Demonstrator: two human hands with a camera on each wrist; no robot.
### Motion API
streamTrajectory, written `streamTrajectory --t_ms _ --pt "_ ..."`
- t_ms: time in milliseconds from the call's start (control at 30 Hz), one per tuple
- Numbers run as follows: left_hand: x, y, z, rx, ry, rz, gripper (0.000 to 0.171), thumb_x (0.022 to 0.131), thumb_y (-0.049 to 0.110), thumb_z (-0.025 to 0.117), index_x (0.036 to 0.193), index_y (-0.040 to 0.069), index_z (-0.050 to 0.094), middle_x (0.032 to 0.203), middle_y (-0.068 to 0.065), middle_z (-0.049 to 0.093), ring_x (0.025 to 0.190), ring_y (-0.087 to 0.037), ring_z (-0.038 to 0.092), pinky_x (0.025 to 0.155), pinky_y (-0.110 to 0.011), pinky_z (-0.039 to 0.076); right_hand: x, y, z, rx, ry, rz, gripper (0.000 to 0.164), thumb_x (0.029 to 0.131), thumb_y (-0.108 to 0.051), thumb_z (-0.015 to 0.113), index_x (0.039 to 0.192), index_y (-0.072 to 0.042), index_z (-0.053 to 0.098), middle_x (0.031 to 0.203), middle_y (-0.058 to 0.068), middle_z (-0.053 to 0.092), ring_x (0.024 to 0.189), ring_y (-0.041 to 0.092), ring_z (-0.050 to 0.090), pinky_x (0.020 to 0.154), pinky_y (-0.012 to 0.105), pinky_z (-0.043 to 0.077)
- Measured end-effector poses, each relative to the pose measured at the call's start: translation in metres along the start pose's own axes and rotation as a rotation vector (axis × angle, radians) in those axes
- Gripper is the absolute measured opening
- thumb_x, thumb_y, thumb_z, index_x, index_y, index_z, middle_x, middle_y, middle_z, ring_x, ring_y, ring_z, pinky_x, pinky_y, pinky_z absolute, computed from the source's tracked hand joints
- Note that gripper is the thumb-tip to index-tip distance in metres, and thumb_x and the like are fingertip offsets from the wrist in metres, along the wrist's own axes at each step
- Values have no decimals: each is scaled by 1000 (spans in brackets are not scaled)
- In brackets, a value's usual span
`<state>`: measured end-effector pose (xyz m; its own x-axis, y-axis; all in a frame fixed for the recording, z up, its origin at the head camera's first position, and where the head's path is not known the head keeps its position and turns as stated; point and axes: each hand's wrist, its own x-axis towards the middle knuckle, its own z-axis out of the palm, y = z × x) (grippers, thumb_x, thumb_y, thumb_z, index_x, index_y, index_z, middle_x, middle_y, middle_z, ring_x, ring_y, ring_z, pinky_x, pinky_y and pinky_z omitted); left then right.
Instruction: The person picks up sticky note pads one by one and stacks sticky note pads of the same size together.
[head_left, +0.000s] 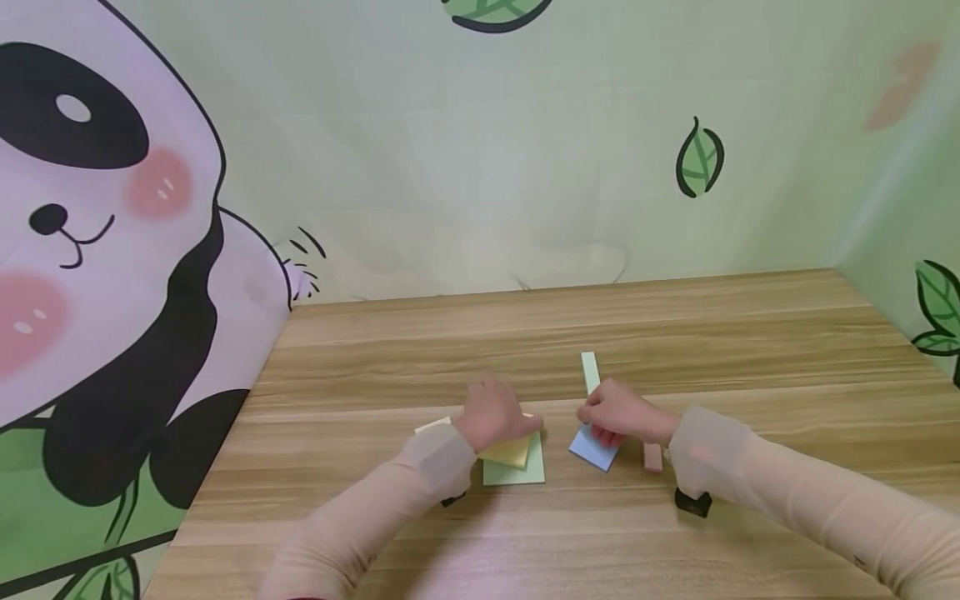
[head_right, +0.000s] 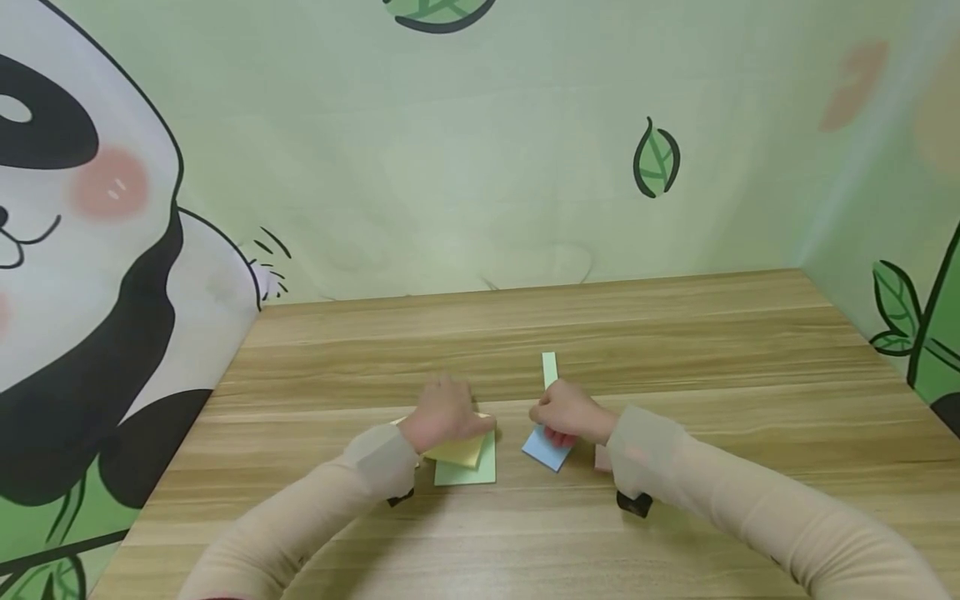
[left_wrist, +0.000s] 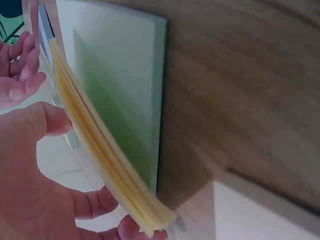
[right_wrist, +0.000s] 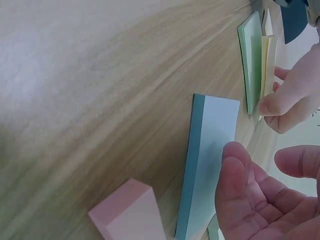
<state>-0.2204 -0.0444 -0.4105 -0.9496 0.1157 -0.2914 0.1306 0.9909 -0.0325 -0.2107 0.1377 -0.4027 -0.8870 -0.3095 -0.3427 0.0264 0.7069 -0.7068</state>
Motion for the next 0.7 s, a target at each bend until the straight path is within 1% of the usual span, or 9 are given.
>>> streamTrajectory --t_ms 67,167,200,233,300,367,500,700 --pt "-2 2 0 -19 -2 -20 78 71 66 47 118 3 51 117 -20 46 104 -31 48 75 -43 48 -1 -1 0 -2 -2 2 25 85 -15 50 69 2 60 57 4 54 45 10 50 44 23 45" --pt "-5 4 2 -16 7 -24 78 71 66 47 118 4 51 116 -20 46 103 -31 47 74 -42 47 -2 -3 1 -4 -1 6 26 85 -15 50 68 2 60 56 4 54 45 10 51 44 23 46" --pt "-5 4 2 -8 9 -18 77 71 66 47 116 3 52 116 -20 46 102 -31 48 75 -42 47 -3 -4 1 -3 -2 7 26 85 -15 50 68 2 60 56 4 54 45 10 51 44 23 46" --pt "-6 4 3 14 14 -6 76 72 65 46 114 3 53 114 -20 47 101 -31 48 77 -41 46 -3 -4 2 -3 -3 6 26 85 -15 50 68 2 60 56 4 54 45 10 51 44 23 46" --pt "-8 5 3 29 21 4 74 72 65 47 111 2 54 111 -19 49 99 -31 50 78 -37 46 -3 -4 2 2 -6 4 25 85 -15 50 69 2 61 56 4 54 45 10 51 44 23 46" --pt "-10 5 3 22 23 5 72 72 64 48 107 1 56 108 -18 50 96 -31 50 76 -37 46 -3 -3 3 9 -9 3 25 85 -15 50 70 2 61 56 4 53 45 10 51 44 23 46" --pt "-12 5 3 -27 29 -10 70 70 62 52 102 0 57 103 -18 49 92 -30 50 69 -35 48 -2 -2 5 18 -21 0 24 85 -14 50 71 2 61 56 3 54 45 10 51 43 23 45" --pt "-12 4 1 9 20 5 71 71 63 49 99 -1 59 100 -17 51 91 -30 51 69 -35 47 -2 -4 8 18 -26 5 23 84 -14 50 71 1 61 56 3 53 45 10 51 44 23 45"
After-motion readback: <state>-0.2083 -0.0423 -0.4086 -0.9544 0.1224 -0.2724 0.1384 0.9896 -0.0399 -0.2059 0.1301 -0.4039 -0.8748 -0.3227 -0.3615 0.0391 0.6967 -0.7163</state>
